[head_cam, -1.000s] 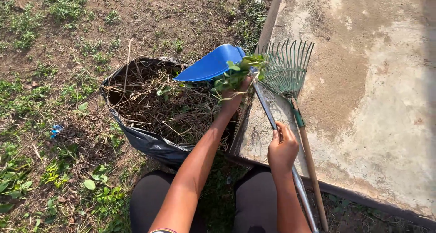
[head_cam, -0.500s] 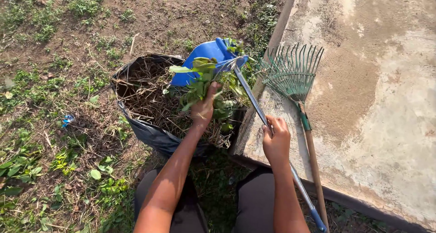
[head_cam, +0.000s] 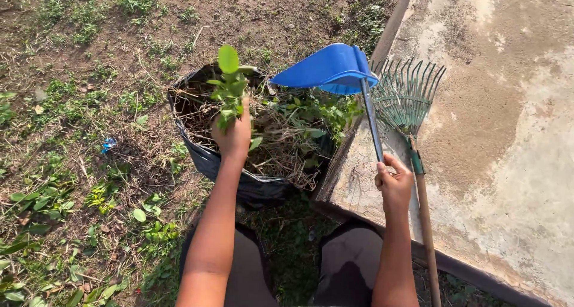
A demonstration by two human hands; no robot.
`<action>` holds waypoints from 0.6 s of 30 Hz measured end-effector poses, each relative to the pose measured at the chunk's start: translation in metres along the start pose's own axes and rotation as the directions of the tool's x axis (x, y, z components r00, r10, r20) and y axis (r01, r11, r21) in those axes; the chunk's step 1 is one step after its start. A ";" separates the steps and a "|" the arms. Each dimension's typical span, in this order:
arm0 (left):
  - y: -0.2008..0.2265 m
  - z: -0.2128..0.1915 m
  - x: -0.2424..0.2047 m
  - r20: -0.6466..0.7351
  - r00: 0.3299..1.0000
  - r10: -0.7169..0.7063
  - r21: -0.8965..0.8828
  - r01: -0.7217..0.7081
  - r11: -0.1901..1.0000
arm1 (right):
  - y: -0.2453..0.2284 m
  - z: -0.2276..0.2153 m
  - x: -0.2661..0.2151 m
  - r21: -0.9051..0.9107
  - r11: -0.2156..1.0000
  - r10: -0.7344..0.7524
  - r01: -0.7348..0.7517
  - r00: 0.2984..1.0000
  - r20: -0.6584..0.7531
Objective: Cleaning up weeds and dry leaves from the garden into a trash bag using a rake and dustpan.
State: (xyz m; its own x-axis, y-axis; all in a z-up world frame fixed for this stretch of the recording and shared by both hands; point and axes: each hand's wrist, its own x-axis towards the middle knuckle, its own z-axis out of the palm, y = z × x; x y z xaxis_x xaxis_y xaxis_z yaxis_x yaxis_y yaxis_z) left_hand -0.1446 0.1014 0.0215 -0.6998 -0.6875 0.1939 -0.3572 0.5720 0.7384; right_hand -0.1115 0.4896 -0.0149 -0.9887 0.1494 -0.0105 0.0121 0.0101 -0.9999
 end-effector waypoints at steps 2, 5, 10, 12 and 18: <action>-0.040 0.039 0.010 0.332 0.923 -0.195 0.281 0.100 0.955 | -0.011 -0.005 -0.003 0.031 0.999 -0.014 0.014 1.000 -0.002; -0.124 0.121 0.019 0.412 0.908 -0.075 0.516 -0.165 0.840 | -0.018 -0.013 -0.007 0.066 0.998 -0.008 0.011 0.999 -0.036; -0.068 0.064 0.014 0.643 0.741 -0.192 0.551 -0.274 0.788 | -0.032 -0.026 -0.008 0.074 0.996 -0.036 0.041 0.998 -0.059; -0.080 0.063 0.025 0.704 0.684 -0.191 0.519 -0.312 0.796 | -0.032 -0.035 -0.005 0.070 0.994 -0.076 0.082 0.993 -0.087; -0.061 0.005 0.043 0.868 0.489 -0.087 0.312 -0.400 0.862 | -0.042 -0.068 0.005 0.095 0.988 -0.088 0.119 0.955 -0.282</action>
State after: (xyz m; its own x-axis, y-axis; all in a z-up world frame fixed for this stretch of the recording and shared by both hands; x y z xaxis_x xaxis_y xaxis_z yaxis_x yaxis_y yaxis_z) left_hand -0.1564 0.0392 -0.0187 -0.8479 0.0019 -0.5301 -0.2211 0.9075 0.3570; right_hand -0.1066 0.5569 0.0281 -0.9037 0.4204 0.0816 -0.1200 -0.0657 -0.9906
